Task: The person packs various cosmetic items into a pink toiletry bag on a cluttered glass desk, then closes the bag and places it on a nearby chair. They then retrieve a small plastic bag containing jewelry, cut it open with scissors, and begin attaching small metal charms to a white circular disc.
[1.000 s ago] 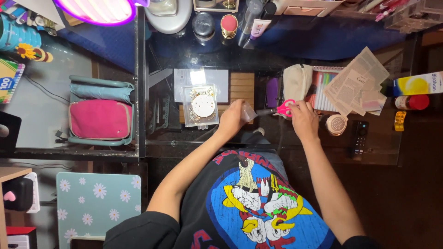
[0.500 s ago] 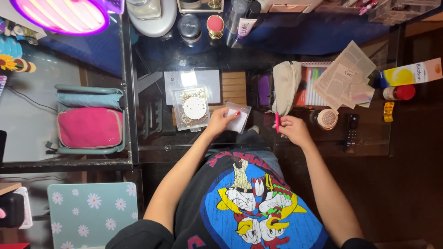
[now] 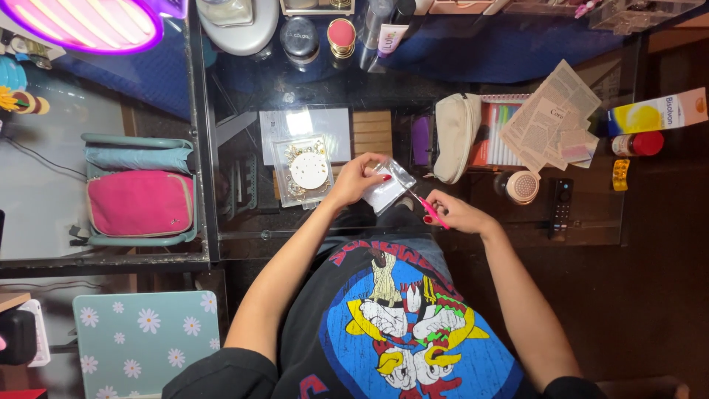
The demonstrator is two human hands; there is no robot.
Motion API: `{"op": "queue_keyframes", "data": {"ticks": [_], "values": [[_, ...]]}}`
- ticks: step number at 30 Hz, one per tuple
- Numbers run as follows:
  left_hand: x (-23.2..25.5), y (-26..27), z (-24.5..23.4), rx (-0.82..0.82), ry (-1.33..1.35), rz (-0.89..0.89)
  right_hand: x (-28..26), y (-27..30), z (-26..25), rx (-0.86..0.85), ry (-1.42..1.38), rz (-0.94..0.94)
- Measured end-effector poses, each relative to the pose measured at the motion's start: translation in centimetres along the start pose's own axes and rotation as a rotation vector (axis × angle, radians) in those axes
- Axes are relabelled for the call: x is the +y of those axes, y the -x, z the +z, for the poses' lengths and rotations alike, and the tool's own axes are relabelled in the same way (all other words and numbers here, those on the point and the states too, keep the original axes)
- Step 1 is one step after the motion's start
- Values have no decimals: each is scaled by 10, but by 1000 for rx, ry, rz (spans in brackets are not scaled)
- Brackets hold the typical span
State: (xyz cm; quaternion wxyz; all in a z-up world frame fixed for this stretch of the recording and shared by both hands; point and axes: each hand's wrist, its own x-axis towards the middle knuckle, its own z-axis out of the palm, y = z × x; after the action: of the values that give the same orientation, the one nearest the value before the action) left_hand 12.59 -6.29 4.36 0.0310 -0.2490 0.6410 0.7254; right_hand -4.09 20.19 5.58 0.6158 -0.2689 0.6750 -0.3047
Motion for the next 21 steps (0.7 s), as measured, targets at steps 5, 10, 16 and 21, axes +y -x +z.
{"op": "queue_keyframes", "data": {"ticks": [5,10,16,21], "values": [[-1,-4,1,-16,-8,35,6,-3,-1,21,-65,-28],[2,-6,3,-68,-150,108,0,0,-3,52,-61,-5],[18,-13,-5,-139,-224,45,-5,8,-13,80,-4,5],[11,-19,-4,-167,-248,103,-6,8,-12,81,2,-20]]}}
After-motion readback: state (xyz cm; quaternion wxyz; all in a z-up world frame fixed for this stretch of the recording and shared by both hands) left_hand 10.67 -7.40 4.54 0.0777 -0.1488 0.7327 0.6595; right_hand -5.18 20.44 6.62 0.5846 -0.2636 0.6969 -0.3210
